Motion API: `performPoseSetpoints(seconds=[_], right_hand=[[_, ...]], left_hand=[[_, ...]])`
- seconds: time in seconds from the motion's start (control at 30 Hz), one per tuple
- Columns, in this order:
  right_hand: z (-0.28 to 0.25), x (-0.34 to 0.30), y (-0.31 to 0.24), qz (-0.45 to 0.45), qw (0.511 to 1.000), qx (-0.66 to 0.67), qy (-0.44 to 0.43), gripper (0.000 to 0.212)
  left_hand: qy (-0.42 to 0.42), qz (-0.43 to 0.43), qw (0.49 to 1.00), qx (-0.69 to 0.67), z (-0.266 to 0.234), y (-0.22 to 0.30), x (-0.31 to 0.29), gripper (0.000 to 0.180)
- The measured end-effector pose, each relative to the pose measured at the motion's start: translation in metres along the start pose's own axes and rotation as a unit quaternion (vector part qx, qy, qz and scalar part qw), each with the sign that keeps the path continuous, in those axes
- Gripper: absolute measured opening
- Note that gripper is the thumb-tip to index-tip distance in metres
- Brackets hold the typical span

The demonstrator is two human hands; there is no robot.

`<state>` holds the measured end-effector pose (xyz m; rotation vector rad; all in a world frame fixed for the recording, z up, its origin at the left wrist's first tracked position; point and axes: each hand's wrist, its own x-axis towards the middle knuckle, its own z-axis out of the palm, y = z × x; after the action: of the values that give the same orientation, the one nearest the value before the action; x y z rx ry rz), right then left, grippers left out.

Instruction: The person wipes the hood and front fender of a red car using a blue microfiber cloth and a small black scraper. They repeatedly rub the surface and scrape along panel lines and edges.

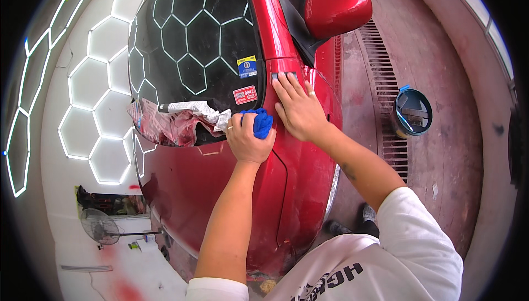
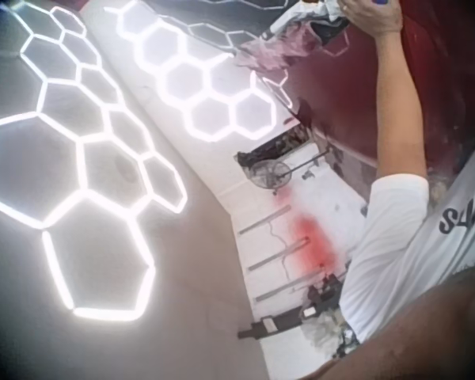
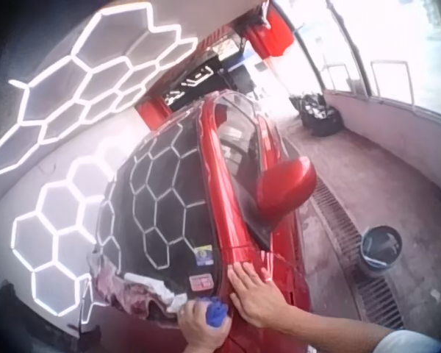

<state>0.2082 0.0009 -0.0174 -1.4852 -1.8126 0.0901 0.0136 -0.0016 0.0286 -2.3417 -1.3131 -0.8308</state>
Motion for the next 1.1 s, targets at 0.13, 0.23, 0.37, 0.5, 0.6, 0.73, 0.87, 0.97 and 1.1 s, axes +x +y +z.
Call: performPoseSetpoints(seconds=[0.13, 0.23, 0.37, 0.5, 0.6, 0.73, 0.87, 0.97, 1.1], right_hand=[[-0.007, 0.008, 0.016, 0.039, 0.999, -0.002, -0.024, 0.067], [0.003, 0.034, 0.030, 0.071, 0.996, 0.053, 0.010, 0.070], [0.007, -0.033, 0.013, 0.056, 0.989, 0.109, -0.086, 0.074], [0.006, 0.015, 0.041, 0.084, 0.991, 0.100, -0.012, 0.071], [0.017, 0.013, 0.044, 0.093, 0.986, 0.140, -0.005, 0.073], [0.026, -0.027, 0.033, 0.113, 0.979, 0.171, -0.020, 0.078], [0.028, 0.015, 0.061, 0.106, 0.975, 0.192, 0.024, 0.080], [0.030, -0.026, 0.060, 0.074, 0.979, 0.186, -0.022, 0.081], [0.033, -0.019, 0.068, 0.034, 0.981, 0.190, 0.035, 0.082]], left_hand=[[-0.015, -0.027, 1.000, -0.007, 0.005, 0.003, 0.003, 0.045], [0.000, -0.017, 1.000, -0.006, 0.001, 0.010, 0.006, 0.038], [0.012, -0.009, 1.000, -0.012, 0.000, 0.001, -0.001, 0.039], [-0.002, -0.017, 1.000, -0.014, 0.001, 0.008, 0.006, 0.039], [0.000, -0.015, 1.000, -0.008, 0.000, 0.005, 0.004, 0.039], [0.002, -0.016, 1.000, -0.011, 0.002, 0.004, 0.003, 0.039], [0.002, -0.015, 1.000, -0.012, 0.002, 0.006, 0.005, 0.038], [0.003, -0.019, 1.000, -0.014, 0.001, 0.001, -0.001, 0.038], [0.000, -0.019, 1.000, -0.019, 0.000, 0.006, 0.004, 0.038]])
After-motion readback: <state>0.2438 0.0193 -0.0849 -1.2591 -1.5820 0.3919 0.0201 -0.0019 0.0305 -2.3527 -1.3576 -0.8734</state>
